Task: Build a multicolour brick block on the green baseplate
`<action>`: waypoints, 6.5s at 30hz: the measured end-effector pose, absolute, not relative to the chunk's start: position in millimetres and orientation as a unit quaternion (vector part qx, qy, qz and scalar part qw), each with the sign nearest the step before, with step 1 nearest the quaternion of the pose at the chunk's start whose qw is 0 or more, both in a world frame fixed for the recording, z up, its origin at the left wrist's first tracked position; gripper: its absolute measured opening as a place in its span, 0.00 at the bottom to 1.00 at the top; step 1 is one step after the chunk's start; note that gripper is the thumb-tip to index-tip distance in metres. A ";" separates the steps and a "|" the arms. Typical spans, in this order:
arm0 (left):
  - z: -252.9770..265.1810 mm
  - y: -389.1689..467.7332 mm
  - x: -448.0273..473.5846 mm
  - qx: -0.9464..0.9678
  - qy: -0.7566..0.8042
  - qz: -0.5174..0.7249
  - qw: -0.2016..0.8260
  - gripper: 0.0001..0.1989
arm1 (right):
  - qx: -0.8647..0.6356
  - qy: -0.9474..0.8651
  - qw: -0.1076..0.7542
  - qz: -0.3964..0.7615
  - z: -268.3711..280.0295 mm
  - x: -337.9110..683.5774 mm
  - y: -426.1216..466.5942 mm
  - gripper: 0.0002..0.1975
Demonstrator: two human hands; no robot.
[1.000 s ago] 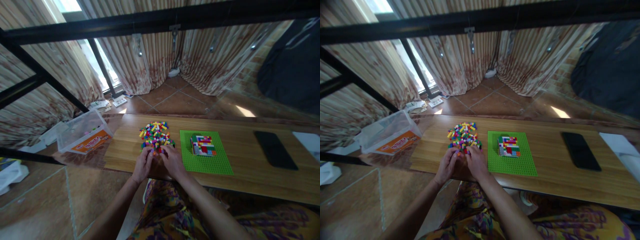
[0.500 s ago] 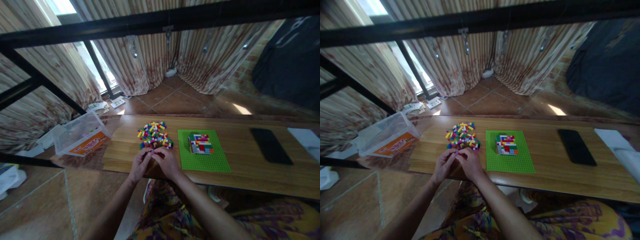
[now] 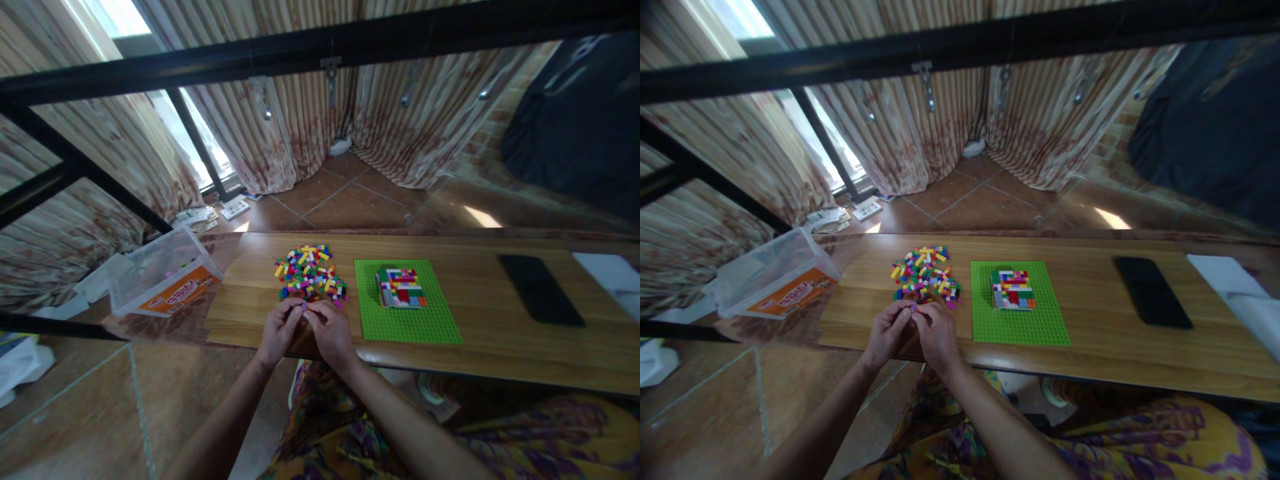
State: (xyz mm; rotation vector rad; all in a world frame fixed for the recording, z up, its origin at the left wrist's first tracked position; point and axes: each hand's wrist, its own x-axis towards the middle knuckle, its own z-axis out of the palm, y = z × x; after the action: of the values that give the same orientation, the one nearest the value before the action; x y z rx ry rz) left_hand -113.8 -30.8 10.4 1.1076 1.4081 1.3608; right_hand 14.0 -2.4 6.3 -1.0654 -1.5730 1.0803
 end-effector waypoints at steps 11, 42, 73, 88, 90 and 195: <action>8.3 -29.1 -109.2 0.415 0.577 0.556 0.431 0.13 | -0.443 -0.635 0.458 0.437 9.1 12.5 -3.8 0.07; 8.5 -21.5 -104.9 0.346 0.546 0.587 0.487 0.16 | -0.474 -0.611 0.450 0.446 8.9 31.3 23.6 0.07; 10.0 -22.4 -96.0 0.470 0.567 0.503 0.452 0.16 | -0.503 -0.699 0.408 0.305 22.9 107.4 -2.6 0.08; 1.0 -23.8 -93.4 0.484 0.573 0.502 0.430 0.15 | -0.521 -0.757 0.340 0.199 0.8 109.1 -10.8 0.08; 0.2 -24.8 -92.8 0.489 0.573 0.498 0.430 0.14 | -0.516 -0.773 0.321 0.182 1.2 105.0 -8.9 0.08; -5.2 -26.4 -92.1 0.583 0.615 0.470 0.246 0.07 | -0.509 -0.772 0.337 0.177 24.0 194.6 72.2 0.09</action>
State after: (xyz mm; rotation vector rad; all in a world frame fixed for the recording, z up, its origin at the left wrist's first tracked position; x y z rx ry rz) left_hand -92.1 -26.4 -5.2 1.5908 1.6776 1.2833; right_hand 194.6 72.2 24.0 -1.3276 -2.0120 0.4620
